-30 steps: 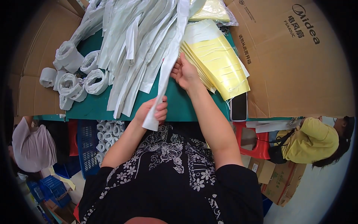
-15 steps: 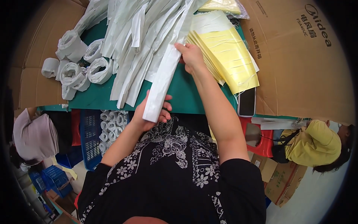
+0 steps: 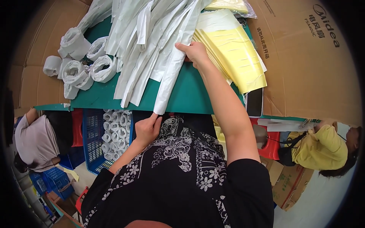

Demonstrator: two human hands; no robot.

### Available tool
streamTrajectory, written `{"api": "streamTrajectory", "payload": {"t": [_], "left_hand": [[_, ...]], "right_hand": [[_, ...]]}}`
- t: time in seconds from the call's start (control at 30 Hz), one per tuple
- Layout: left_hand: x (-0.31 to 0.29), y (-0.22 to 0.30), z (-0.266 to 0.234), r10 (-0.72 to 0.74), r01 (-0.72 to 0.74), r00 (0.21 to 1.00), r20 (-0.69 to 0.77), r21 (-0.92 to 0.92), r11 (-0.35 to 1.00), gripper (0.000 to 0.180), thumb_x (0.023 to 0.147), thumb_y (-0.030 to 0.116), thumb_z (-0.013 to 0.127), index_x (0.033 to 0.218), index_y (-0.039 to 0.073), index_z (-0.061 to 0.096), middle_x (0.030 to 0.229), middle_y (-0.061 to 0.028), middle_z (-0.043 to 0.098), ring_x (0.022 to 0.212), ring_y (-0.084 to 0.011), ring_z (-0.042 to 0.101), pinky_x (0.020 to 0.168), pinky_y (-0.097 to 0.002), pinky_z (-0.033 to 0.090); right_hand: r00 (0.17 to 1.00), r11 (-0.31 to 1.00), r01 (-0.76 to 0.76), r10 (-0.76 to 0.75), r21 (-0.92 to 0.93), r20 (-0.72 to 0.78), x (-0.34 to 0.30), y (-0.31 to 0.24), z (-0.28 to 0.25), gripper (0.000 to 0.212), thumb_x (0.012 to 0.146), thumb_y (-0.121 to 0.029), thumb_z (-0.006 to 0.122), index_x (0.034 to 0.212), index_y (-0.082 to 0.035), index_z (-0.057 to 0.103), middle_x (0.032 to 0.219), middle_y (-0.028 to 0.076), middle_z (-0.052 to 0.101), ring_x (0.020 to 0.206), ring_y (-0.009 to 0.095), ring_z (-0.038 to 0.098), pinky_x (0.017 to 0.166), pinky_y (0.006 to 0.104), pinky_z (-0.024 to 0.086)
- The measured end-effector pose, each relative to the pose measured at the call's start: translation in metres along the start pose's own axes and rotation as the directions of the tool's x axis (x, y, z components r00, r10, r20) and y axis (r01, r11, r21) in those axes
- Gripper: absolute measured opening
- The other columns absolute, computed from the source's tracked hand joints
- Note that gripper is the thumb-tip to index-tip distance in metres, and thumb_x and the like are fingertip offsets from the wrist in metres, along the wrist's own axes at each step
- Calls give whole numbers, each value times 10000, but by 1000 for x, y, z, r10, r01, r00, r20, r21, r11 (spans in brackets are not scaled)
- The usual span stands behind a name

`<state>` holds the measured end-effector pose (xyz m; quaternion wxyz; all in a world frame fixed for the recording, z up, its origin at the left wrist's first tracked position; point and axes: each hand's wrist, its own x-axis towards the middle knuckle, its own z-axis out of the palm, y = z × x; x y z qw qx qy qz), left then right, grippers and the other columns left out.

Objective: Rolling up fabric straps and inserting them into yellow protective sleeves at a factory workbench.

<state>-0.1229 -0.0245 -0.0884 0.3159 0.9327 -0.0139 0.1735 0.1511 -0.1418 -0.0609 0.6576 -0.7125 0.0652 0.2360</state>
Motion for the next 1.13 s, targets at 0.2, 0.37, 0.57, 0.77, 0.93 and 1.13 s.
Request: {"api": "streamTrajectory", "payload": {"t": [0.2, 0.37, 0.57, 0.77, 0.93, 1.13], "left_hand": [[20, -3, 8, 36, -64, 982, 187, 147, 987, 156, 812, 173, 608, 731, 45, 571, 533, -97, 539, 441, -245, 548, 417, -352, 425], [23, -1, 6, 77, -102, 982, 172, 141, 985, 141, 792, 161, 620, 721, 50, 570, 528, -88, 535, 449, -244, 551, 423, -344, 431], [16, -13, 10, 157, -163, 986, 52, 154, 974, 144, 750, 129, 653, 657, 64, 564, 498, -67, 499, 420, -225, 509, 419, -346, 393], [16, -17, 10, 227, -222, 974, -16, 155, 963, 132, 745, 119, 661, 666, 81, 562, 493, -34, 489, 414, -179, 499, 412, -311, 391], [12, -16, 12, 224, -223, 975, 1, 133, 966, 146, 758, 126, 665, 678, 70, 557, 472, -31, 468, 406, -175, 491, 408, -313, 386], [3, -19, 12, 265, -256, 963, -47, 137, 957, 215, 766, 152, 673, 922, 14, 621, 464, -18, 463, 393, -171, 482, 405, -301, 382]], "right_hand": [[995, 992, -91, 94, -87, 31, 4, 0, -4, 265, 814, -258, 675, 938, -38, 595, 901, 60, 640, 818, 171, 603, 732, 312, 461], [993, 990, -115, 117, 78, -19, 13, 6, -4, 251, 806, -227, 681, 944, -30, 608, 895, 63, 641, 793, 183, 599, 704, 321, 465], [997, 998, -70, 70, -3, 36, 6, 2, -8, 202, 809, -164, 675, 944, -25, 616, 882, 66, 643, 753, 179, 602, 679, 316, 484], [999, 998, -35, 37, -60, 35, -2, 0, -5, 192, 820, -152, 658, 944, -13, 612, 882, 65, 643, 756, 174, 606, 694, 307, 492], [995, 995, -89, 87, -47, -57, -2, -2, -1, 233, 862, -249, 614, 976, -46, 603, 914, 53, 638, 785, 169, 592, 686, 284, 453], [994, 996, -75, 78, 40, -81, 12, 10, -2, 291, 893, -255, 560, 923, 32, 595, 868, 96, 641, 780, 207, 628, 691, 322, 508]]}}
